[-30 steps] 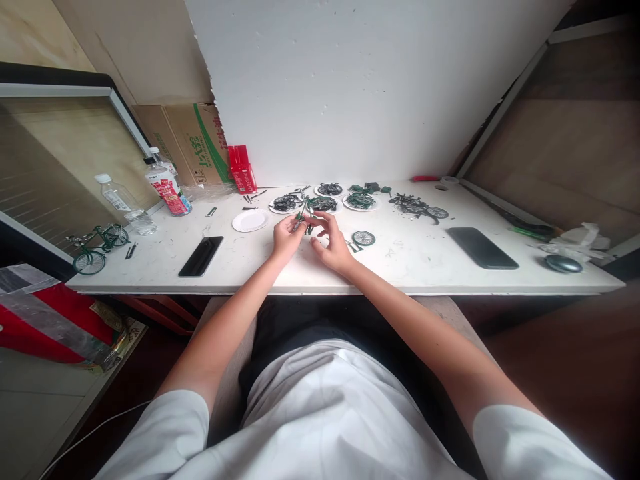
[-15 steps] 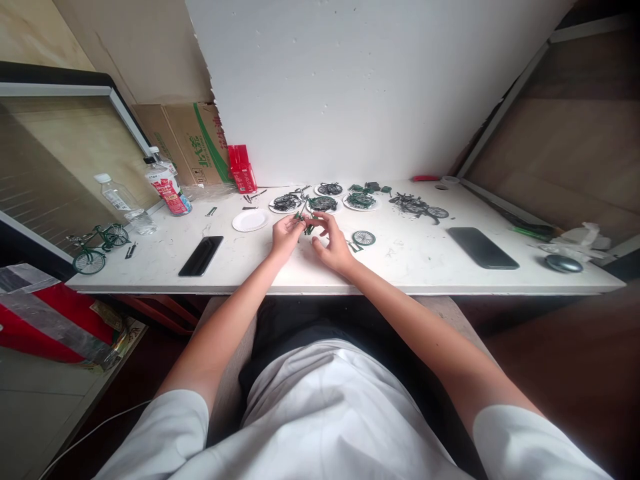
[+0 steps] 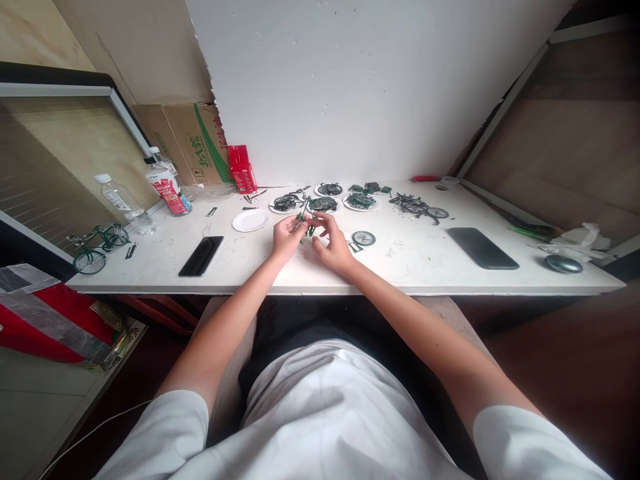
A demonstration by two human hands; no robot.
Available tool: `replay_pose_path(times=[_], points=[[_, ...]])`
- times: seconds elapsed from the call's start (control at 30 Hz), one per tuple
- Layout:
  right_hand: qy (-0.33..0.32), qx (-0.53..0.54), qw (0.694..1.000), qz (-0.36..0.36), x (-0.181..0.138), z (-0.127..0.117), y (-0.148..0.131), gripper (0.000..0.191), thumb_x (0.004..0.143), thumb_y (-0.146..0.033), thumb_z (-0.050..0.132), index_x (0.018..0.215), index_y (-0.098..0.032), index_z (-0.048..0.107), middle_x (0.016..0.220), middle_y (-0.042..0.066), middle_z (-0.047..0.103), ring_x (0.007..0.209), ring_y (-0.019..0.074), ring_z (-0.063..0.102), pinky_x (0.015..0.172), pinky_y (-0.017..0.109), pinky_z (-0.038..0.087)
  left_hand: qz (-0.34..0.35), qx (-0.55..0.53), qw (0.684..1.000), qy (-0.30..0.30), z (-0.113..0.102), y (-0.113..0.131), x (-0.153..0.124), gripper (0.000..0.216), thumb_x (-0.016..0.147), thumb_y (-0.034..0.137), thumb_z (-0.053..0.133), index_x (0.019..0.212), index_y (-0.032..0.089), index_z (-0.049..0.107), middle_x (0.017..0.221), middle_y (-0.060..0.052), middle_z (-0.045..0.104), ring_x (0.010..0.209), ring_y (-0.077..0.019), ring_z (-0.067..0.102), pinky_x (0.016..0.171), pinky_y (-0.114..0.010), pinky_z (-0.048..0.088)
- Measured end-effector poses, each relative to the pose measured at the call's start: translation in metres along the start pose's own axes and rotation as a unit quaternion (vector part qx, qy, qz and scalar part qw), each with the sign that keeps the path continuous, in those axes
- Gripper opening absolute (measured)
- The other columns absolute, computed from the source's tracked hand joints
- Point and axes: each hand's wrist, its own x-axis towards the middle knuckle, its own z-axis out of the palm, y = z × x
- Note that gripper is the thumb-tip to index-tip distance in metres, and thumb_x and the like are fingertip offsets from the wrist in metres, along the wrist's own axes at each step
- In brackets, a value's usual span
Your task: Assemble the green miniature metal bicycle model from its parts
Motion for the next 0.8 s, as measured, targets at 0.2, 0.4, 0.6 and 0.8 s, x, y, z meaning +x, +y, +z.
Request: replay_pose_path(times=[0.2, 0.4, 0.6, 0.8], points=[[-0.005, 0.009, 1.000, 0.011, 0.000, -0.001, -0.002, 0.055, 0.097, -0.040, 0.060, 0.147, -0.029, 0.041, 0.151, 0.014, 0.065, 0.136, 0.0328, 0.064, 0.094, 0.051, 0.059, 0.010, 0.017, 1.000, 0.006, 0.001, 0.001, -0.001, 0.029, 0.079, 0.032, 0.086, 0.101, 0.015, 0.077, 0.113, -0.015, 0.080, 0.113, -0.0297, 0.076, 0.107, -0.045, 0.057], [-0.010, 0.007, 1.000, 0.011, 0.000, -0.001, -0.002, 0.054, 0.097, -0.040, 0.059, 0.147, -0.029, 0.041, 0.151, 0.014, 0.066, 0.137, 0.0333, 0.064, 0.094, 0.051, 0.059, 0.023, 0.047, 0.999, 0.013, 0.000, -0.002, -0.001, 0.027, 0.081, 0.033, 0.084, 0.101, 0.017, 0.077, 0.109, -0.013, 0.081, 0.108, -0.0278, 0.076, 0.103, -0.042, 0.058], [0.000, -0.005, 1.000, 0.007, -0.002, 0.002, 0.001, 0.055, 0.098, -0.040, 0.059, 0.149, -0.029, 0.041, 0.148, 0.013, 0.067, 0.134, 0.0337, 0.064, 0.095, 0.052, 0.059, 0.023, 0.063, 0.998, 0.007, -0.002, -0.004, -0.001, 0.027, 0.081, 0.032, 0.082, 0.103, 0.016, 0.078, 0.105, -0.012, 0.080, 0.101, -0.0260, 0.077, 0.096, -0.038, 0.059], [0.020, -0.110, 0.993, -0.037, 0.010, -0.023, 0.006, 0.024, 0.097, -0.027, 0.057, 0.118, -0.028, 0.069, 0.123, 0.010, 0.075, 0.120, 0.0355, 0.063, 0.102, 0.058, 0.054, 0.052, 0.061, 0.996, 0.025, -0.003, 0.002, -0.001, 0.026, 0.082, 0.034, 0.081, 0.103, 0.018, 0.078, 0.109, -0.012, 0.080, 0.105, -0.0261, 0.077, 0.096, -0.038, 0.061]])
